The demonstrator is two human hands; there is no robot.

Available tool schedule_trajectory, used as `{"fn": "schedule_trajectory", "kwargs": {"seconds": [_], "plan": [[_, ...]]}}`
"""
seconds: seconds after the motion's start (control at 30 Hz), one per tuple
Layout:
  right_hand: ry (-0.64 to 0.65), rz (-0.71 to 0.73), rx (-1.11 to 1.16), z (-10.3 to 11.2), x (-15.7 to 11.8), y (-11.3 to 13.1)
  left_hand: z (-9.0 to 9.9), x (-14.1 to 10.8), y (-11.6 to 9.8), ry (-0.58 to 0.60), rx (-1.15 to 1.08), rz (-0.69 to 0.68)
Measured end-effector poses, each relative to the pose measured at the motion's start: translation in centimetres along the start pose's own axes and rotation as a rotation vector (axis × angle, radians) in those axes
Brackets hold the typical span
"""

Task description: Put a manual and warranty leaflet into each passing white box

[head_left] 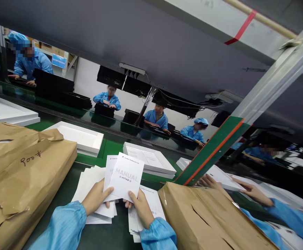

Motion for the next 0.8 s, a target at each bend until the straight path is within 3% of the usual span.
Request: {"fn": "schedule_trajectory", "kwargs": {"seconds": [0.8], "plan": [[0.001,0.005,-0.028,0.04,0.07,-0.35,-0.01,-0.02,-0.13,0.003,0.026,-0.016]]}}
Point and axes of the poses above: each hand's wrist, its own x-axis towards the middle knuckle, its own z-axis out of the back of the hand, y = z × x, the point moved 7 cm from there along x, towards the middle knuckle, and after that the axes turned 4 degrees about y, right-handed, at the moved point
